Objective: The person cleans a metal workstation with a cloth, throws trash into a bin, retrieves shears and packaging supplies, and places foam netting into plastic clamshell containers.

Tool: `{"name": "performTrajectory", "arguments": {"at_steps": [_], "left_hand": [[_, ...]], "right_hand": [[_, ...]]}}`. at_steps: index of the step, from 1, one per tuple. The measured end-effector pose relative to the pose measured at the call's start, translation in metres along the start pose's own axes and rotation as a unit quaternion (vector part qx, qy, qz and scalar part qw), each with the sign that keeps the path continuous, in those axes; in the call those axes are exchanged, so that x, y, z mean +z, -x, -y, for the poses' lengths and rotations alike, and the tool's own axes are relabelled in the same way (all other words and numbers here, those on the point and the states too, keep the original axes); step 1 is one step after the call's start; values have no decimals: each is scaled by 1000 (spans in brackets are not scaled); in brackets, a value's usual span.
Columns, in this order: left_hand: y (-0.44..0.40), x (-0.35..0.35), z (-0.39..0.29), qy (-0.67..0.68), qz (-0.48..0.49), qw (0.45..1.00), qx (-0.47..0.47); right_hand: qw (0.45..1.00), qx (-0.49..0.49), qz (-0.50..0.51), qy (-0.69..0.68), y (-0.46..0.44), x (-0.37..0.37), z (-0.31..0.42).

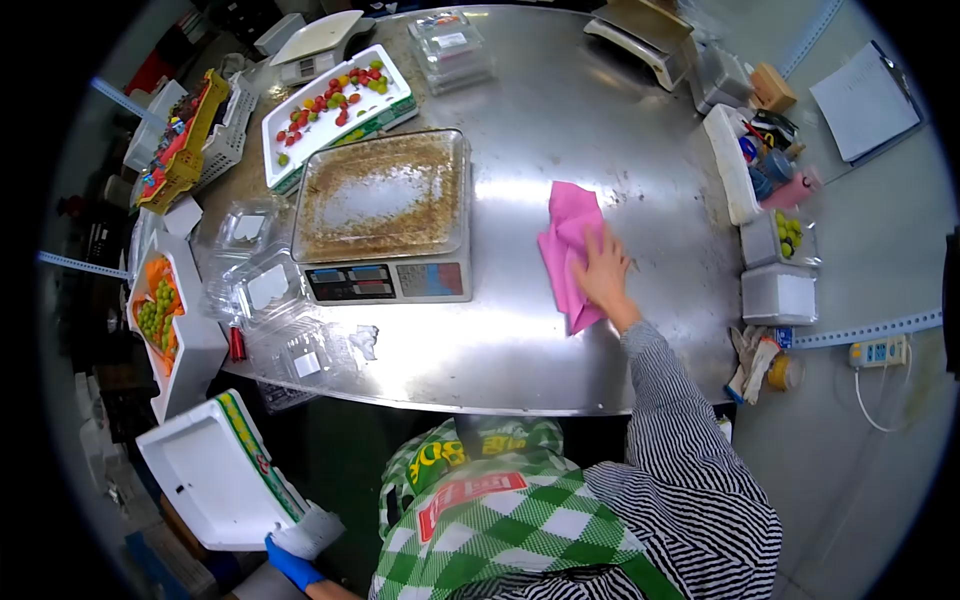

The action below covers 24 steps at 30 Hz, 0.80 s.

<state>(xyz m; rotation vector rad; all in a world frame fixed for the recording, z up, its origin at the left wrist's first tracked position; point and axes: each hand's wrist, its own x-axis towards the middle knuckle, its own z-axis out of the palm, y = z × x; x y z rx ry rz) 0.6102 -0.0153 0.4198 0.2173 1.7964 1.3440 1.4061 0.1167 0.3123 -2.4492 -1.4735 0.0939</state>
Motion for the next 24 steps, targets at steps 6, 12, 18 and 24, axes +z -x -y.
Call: {"name": "performTrajectory", "arguments": {"at_steps": [6, 12, 18, 24], "left_hand": [[37, 8, 34, 60, -13, 998, -8], [54, 91, 34, 39, -59, 997, 17], [52, 188, 26, 11, -65, 997, 27], [42, 267, 16, -35, -59, 997, 30]], "right_hand": [[956, -276, 95, 9, -8, 12, 47], [889, -446, 95, -35, -109, 25, 75], [853, -503, 137, -27, -205, 30, 58], [923, -376, 76, 20, -330, 44, 5]]}}
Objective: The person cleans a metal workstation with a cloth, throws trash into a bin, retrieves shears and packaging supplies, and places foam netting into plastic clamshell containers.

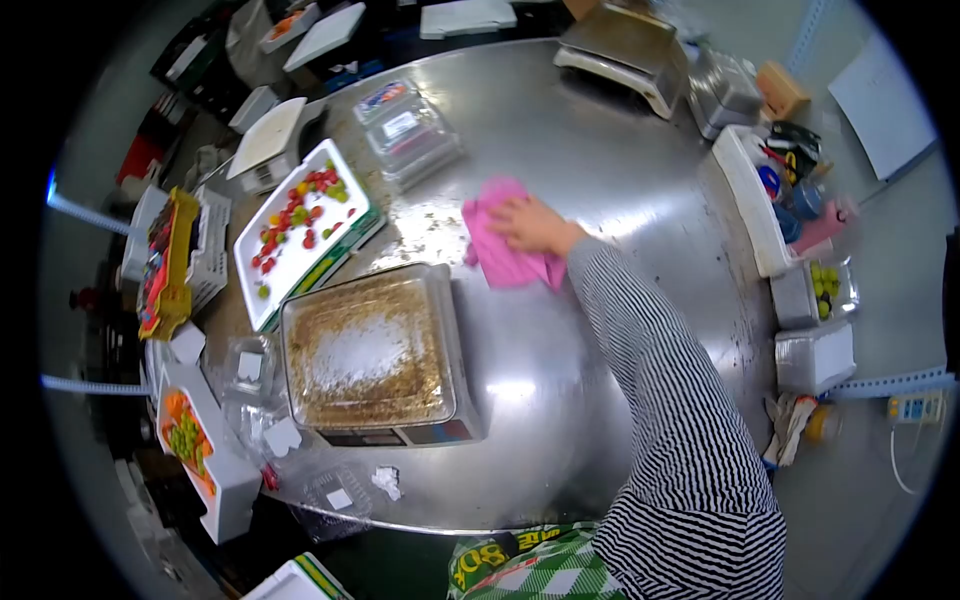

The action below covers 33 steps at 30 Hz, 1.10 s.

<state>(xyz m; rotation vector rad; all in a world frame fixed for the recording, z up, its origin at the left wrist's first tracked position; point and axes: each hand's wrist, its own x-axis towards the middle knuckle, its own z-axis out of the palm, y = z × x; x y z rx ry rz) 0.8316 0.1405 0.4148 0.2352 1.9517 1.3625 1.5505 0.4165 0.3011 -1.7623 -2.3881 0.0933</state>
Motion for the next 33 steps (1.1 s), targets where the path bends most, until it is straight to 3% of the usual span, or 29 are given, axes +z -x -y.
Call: {"name": "performTrajectory", "arguments": {"at_steps": [2, 4, 5, 6, 8, 9, 10, 13, 19, 21, 23, 29, 33], "left_hand": [[-1, 21, -5, -17, 7, 1000, 3], [-3, 36, -10, -29, 13, 999, 8], [-5, 44, -12, -35, 16, 999, 10], [-7, 49, -14, -42, 21, 999, 12], [-10, 57, -19, -56, 31, 998, 15], [-12, 60, -20, -58, 35, 998, 16], [-15, 62, -22, -61, 40, 997, 17], [-24, 67, -21, -59, 57, 997, 15], [-45, 64, -19, -53, 108, 993, 13], [-56, 57, -19, -46, 127, 991, 15], [-67, 46, -21, -40, 143, 989, 13], [-110, -6, -31, -22, 166, 986, 18], [-141, -45, -40, -26, 165, 986, 20]], "right_hand": [[992, 119, -30, -8, -7, -6, -34], [968, 242, -7, 61, -2, -13, -73], [945, 306, -45, 110, 5, 3, -100], [913, 368, -80, 159, 21, 20, -127], [848, 508, -51, 139, 74, 12, -160], [805, 593, -24, 24, 108, 3, -180], [758, 652, 2, 4, 146, -11, -178], [712, 698, -41, 64, 259, -29, -148], [736, 656, -34, 163, 375, -10, -23], [720, 675, -45, 155, 384, -15, 50], [743, 638, -75, 189, 407, 1, 118], [823, 558, -70, 83, 450, 0, 369], [831, 553, -51, -17, 496, -14, 459]]}}
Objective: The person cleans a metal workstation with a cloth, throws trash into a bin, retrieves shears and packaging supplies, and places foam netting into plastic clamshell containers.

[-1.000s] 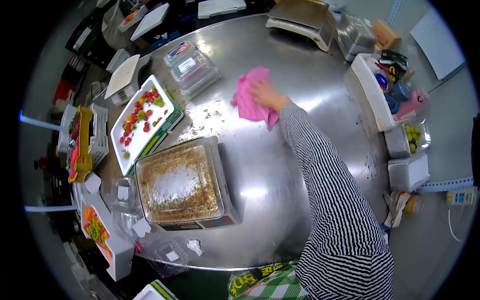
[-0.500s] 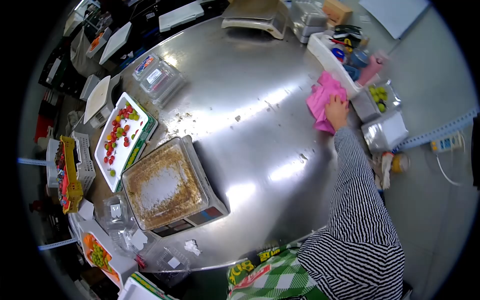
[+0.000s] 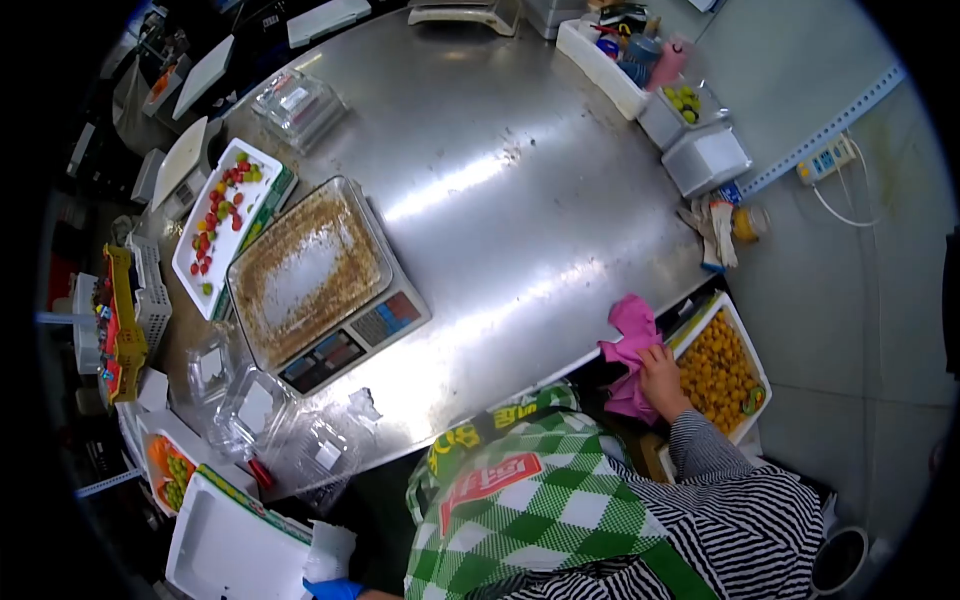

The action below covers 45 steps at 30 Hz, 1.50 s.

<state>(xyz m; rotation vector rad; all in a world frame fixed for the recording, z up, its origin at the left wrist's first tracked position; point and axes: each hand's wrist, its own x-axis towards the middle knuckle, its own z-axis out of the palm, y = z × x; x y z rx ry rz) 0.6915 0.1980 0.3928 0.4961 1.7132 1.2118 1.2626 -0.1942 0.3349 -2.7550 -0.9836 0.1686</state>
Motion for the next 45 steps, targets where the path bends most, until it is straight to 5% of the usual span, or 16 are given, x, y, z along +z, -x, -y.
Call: {"name": "performTrajectory", "arguments": {"at_steps": [5, 11, 13, 16, 18, 20, 26, 29, 31, 32, 35, 38, 41, 42, 45], "left_hand": [[-16, -42, -10, 10, -23, 1000, 14], [-25, -74, -27, 22, -53, 998, 38], [-21, -80, -32, 27, -67, 996, 46], [-10, -83, -34, 26, -90, 994, 52], [-4, -86, -35, 25, -100, 993, 55], [-2, -91, -31, 31, -108, 992, 54], [5, -121, -7, 69, -139, 987, 42], [13, -147, 7, 98, -149, 983, 41], [24, -148, 12, 116, -168, 978, 42], [31, -142, 12, 127, -181, 974, 45], [54, -111, 1, 115, -233, 964, 60], [69, -116, 3, 122, -234, 961, 88], [90, -137, 10, 132, -212, 960, 128], [109, -119, 3, 94, -272, 948, 135], [101, -181, 40, 147, -238, 954, 108]], "right_hand": [[986, -72, -149, -21, -39, -38, -15], [944, 6, -326, -56, -244, -37, -30], [952, 100, -288, -34, -323, 37, -69], [945, 291, -142, -42, -352, 24, 33], [991, 87, -69, -68, -371, 46, 53], [972, -166, -56, -159, -349, 64, 93], [838, -509, 176, -89, -210, 26, 184], [816, -492, 296, -55, -221, 20, 192], [819, -291, 373, -325, -258, 10, 219], [784, -173, 396, -446, -280, 5, 236], [712, -35, 361, -601, -326, 28, 283], [569, 37, 468, -675, -351, 75, 319], [472, 77, 467, -744, -355, 112, 338], [438, 80, 474, -759, -360, 117, 341], [502, 100, 473, -716, -372, 122, 349]]}}
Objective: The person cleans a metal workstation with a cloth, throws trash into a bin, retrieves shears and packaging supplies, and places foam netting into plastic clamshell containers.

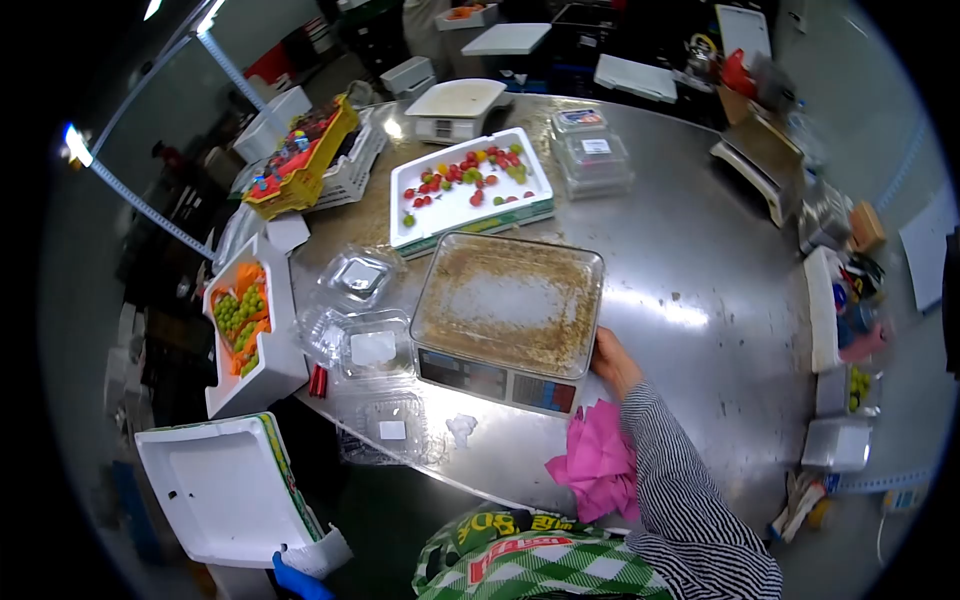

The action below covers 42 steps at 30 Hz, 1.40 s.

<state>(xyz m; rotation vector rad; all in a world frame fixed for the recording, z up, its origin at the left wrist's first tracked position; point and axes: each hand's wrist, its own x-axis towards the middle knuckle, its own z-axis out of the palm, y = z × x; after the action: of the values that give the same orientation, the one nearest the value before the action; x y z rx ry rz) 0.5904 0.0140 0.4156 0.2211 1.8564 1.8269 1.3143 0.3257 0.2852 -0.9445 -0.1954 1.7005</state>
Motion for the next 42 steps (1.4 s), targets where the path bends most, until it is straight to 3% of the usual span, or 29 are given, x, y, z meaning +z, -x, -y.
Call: {"name": "performTrajectory", "arguments": {"at_steps": [3, 7, 11, 13, 15, 18, 21, 24, 26, 27, 28, 30, 32, 33, 34, 35, 37, 42], "left_hand": [[55, 36, -19, 52, -35, 998, -24], [35, 12, -14, 103, -25, 994, -30], [46, 2, -19, 83, -33, 996, -3], [54, -10, -18, 71, -63, 995, 4], [58, -22, -14, 79, -85, 993, -5], [53, -41, 0, 88, -96, 991, -4], [48, -42, 10, 81, -101, 991, -23], [33, -47, 23, 84, -92, 991, -47], [23, -46, 35, 74, -97, 991, -48], [17, -47, 43, 82, -91, 991, -51], [13, -43, 49, 79, -97, 990, -58], [14, -26, 49, 51, -102, 990, -86], [9, -17, 60, 58, -90, 990, -92], [5, -14, 60, 39, -91, 992, -82], [-1, -12, 58, 39, -90, 992, -76], [-7, -8, 58, 41, -88, 993, -71], [-10, -3, 60, 50, -89, 993, -62], [-11, -20, 63, 35, -77, 995, -60]], "right_hand": [[999, -17, -17, -39, -18, -4, -1], [995, -68, -58, -53, -31, -14, -8], [995, -87, -21, -33, 2, -28, 22], [977, -195, -11, 89, 53, -36, 41], [921, -314, -23, 230, 97, -49, 58], [950, -283, -108, 80, 118, -106, 83], [850, -347, -214, 334, 149, -171, 113], [939, -230, -255, 11, 167, -248, 160], [859, -255, -421, 140, 192, -305, 183], [756, -346, -492, 260, 209, -305, 174], [607, -400, -580, 368, 225, -306, 166], [471, -541, -528, 455, 256, -178, 111], [593, -487, -359, 531, 268, -69, 32], [597, -468, -221, 613, 259, -70, -12], [535, -398, -131, 734, 258, -39, -53], [588, -269, -51, 761, 259, -10, -77], [466, -254, -1, 848, 246, 3, -112], [490, -321, -42, 809, 181, -8, -124]]}}
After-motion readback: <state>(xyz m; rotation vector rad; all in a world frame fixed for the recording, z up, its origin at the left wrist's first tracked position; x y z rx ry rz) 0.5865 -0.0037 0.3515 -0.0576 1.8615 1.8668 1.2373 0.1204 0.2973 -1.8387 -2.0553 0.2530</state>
